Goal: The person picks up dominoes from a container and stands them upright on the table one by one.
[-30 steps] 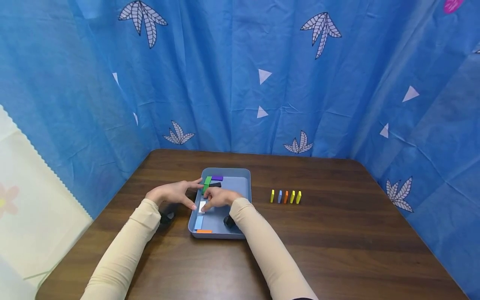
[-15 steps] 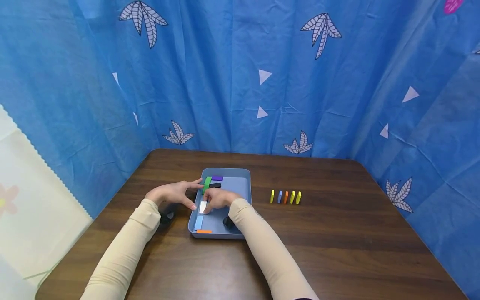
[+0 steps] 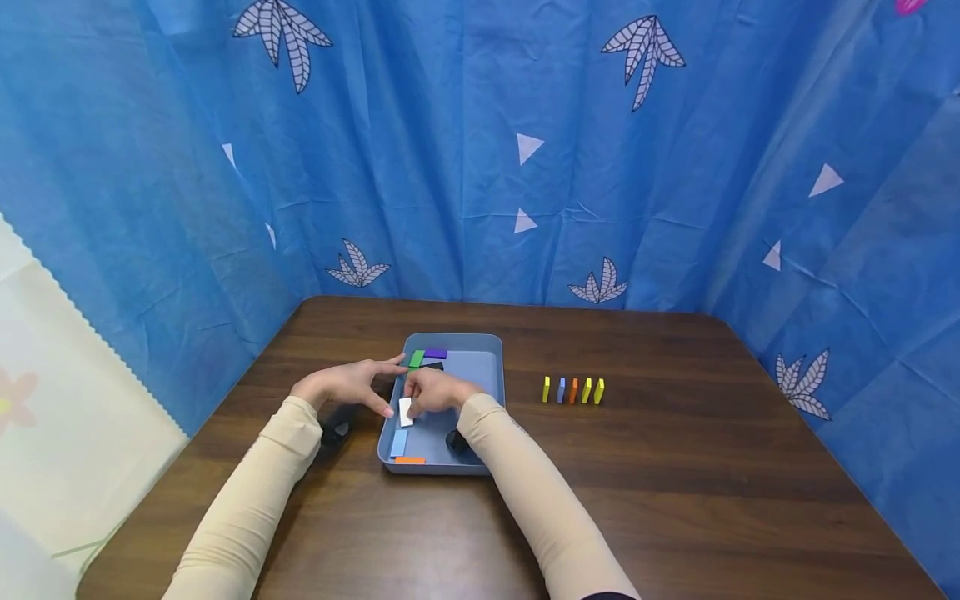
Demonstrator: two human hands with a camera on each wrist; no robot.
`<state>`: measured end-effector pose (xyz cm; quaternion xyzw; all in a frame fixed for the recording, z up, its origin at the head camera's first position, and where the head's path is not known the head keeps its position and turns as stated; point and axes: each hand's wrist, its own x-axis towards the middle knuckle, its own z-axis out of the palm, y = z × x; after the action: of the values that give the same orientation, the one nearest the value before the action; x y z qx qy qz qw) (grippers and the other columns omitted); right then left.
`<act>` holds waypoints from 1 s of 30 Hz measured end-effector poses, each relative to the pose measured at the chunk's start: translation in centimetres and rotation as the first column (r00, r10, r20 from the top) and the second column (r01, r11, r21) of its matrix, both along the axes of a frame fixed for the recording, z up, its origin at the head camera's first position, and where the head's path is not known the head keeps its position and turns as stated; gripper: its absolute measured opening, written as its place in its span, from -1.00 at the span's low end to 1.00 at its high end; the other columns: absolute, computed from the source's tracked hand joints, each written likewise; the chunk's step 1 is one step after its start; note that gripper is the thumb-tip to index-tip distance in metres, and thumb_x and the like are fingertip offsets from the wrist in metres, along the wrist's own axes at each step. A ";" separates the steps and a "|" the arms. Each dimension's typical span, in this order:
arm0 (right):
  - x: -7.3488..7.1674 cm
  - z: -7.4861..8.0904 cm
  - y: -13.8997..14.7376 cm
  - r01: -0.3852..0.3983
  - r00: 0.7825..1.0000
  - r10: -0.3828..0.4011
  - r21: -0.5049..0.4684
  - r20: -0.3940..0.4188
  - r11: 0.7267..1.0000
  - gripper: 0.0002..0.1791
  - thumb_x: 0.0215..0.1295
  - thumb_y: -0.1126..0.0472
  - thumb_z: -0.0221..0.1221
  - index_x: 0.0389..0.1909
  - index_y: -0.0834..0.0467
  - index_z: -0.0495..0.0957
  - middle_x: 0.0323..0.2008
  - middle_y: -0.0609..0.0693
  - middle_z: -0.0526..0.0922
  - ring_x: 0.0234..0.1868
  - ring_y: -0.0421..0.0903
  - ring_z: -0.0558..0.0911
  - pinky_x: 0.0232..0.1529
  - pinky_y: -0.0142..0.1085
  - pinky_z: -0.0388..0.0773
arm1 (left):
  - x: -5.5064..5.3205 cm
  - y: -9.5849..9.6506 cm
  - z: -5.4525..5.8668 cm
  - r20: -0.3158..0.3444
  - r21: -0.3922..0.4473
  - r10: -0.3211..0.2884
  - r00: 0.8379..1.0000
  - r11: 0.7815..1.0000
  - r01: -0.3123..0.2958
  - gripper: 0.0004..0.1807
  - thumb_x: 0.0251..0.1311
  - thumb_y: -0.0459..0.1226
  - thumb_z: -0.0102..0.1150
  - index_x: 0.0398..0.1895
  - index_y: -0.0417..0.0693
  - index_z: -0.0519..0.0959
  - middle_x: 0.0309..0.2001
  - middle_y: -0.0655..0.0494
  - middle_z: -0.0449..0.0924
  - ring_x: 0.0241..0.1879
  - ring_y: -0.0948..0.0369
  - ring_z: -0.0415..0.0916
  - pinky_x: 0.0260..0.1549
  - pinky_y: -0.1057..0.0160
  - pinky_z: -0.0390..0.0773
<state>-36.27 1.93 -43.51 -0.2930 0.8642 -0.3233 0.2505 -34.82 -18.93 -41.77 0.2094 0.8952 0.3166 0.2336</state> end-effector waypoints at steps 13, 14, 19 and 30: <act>-0.1 0.2 1.1 -0.029 0.999 0.033 -0.098 0.037 0.995 -0.73 0.31 0.39 0.23 0.00 0.11 0.58 -0.45 -0.02 0.52 -0.43 -0.11 0.43 -0.42 -0.37 0.36 | 0.1 0.2 0.2 0.015 -0.013 0.020 1.000 1.000 -0.020 0.00 0.08 -0.05 0.49 0.56 0.00 0.19 0.65 0.05 -0.22 0.60 -0.15 -0.16 0.44 -0.37 0.03; 0.0 0.2 1.1 -0.034 0.999 0.038 -0.107 0.037 0.994 -0.72 0.33 0.39 0.22 0.02 0.11 0.59 -0.44 -0.02 0.52 -0.43 -0.11 0.43 -0.41 -0.37 0.36 | 0.0 0.3 0.1 0.018 -0.011 0.024 1.000 1.000 -0.024 0.00 0.07 -0.05 0.49 0.55 0.00 0.19 0.65 0.06 -0.22 0.60 -0.14 -0.16 0.44 -0.37 0.02; 0.2 0.9 1.5 -0.035 0.999 0.036 -0.144 0.005 0.989 -0.74 0.31 0.39 0.26 -0.01 0.15 0.62 -0.44 -0.01 0.52 -0.43 -0.14 0.42 -0.42 -0.39 0.36 | 0.0 0.2 0.1 0.008 -0.005 0.020 1.000 1.000 -0.020 0.00 0.06 -0.04 0.49 0.56 0.00 0.19 0.65 0.06 -0.20 0.60 -0.13 -0.16 0.45 -0.36 0.02; 0.9 2.6 2.7 -0.017 0.997 -0.003 -0.245 -0.080 0.969 -0.83 0.22 0.30 0.38 -0.25 0.23 0.59 -0.43 -0.02 0.57 -0.39 -0.16 0.49 -0.31 -0.40 0.49 | 0.0 0.1 0.1 0.001 -0.005 0.010 1.000 1.000 -0.010 0.00 0.09 -0.08 0.48 0.56 -0.06 0.17 0.65 0.03 -0.22 0.59 -0.14 -0.15 0.45 -0.30 0.10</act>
<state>-35.37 4.65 -40.90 -0.3374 0.8259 -0.4149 0.1786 -34.81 -18.82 -41.65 0.2041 0.8969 0.3158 0.2329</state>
